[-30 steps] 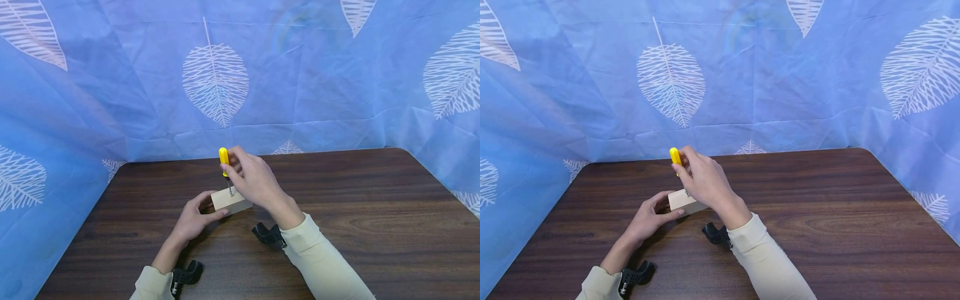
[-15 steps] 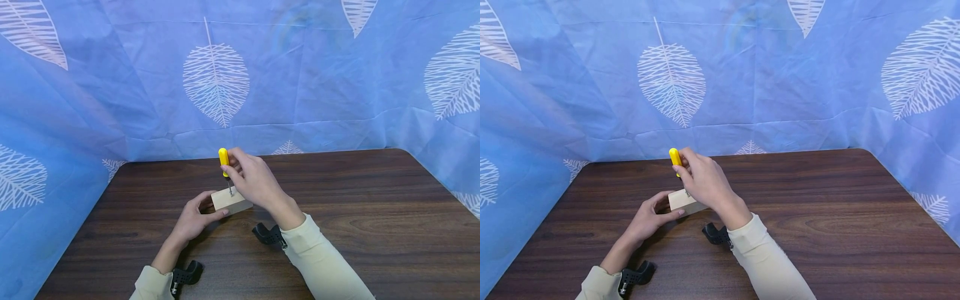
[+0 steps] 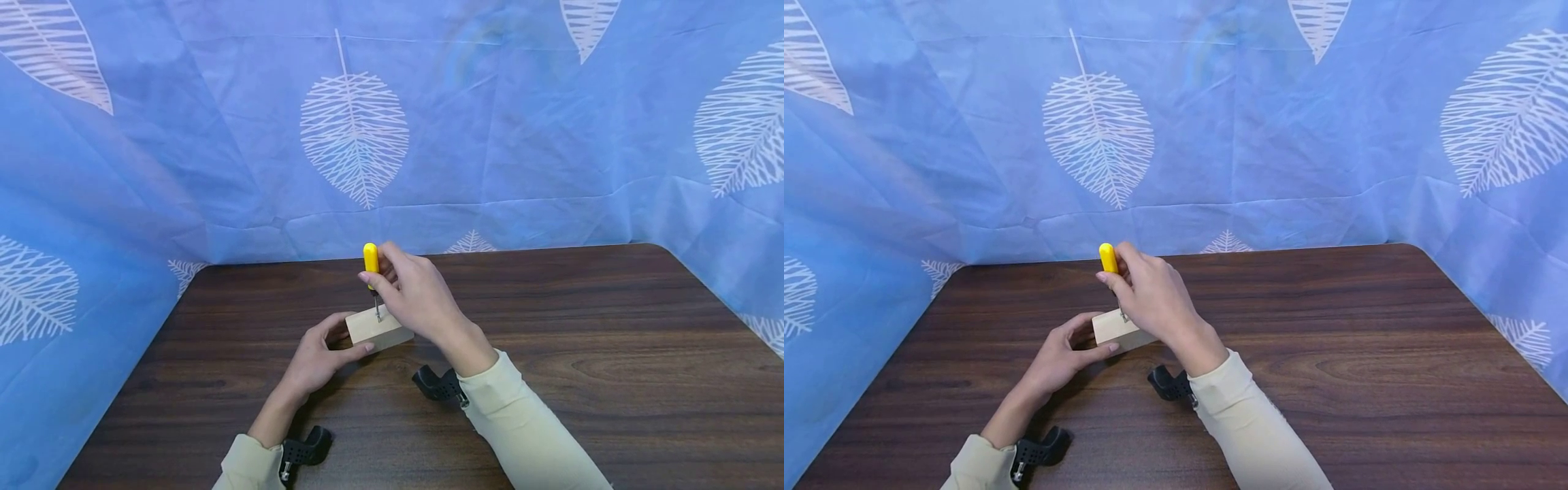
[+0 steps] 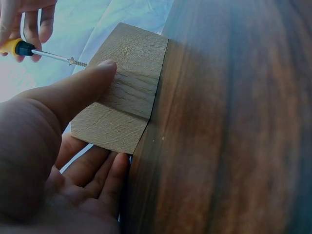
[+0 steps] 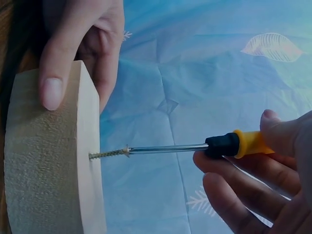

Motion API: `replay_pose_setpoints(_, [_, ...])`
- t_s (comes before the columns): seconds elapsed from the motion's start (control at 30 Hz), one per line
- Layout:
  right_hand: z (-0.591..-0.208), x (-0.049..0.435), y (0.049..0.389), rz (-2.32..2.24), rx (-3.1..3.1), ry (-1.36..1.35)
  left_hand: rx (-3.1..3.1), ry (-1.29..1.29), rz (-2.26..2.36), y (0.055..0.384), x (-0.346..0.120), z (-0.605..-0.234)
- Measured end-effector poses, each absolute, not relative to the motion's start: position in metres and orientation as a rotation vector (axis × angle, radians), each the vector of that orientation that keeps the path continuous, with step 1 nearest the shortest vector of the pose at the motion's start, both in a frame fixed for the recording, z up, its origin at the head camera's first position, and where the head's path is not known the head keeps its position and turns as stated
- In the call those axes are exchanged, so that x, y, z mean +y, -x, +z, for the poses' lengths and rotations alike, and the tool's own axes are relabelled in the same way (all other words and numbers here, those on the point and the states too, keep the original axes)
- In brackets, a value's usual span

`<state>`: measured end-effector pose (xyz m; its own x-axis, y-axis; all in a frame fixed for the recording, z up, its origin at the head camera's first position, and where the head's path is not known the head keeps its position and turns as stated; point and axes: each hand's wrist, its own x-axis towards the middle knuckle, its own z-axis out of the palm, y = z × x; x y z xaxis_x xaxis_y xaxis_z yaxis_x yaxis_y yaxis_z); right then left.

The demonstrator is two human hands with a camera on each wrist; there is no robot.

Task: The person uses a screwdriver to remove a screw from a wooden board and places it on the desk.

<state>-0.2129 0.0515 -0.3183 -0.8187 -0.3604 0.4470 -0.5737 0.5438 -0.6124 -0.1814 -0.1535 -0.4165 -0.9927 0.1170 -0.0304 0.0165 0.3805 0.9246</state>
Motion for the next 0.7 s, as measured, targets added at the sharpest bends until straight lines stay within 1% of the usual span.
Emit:
replay_pose_setpoints(0.37, [-0.317,0.0527,0.2118,1.176,-2.561,-0.764,2.557,-0.097,1.675,0.1801,-0.1527,-0.4167])
replay_pose_setpoints(0.7, [-0.3126,0.0545,0.211,1.107,-2.607,-0.786,2.553,-0.104,1.677,0.1807,-0.153,-0.4165])
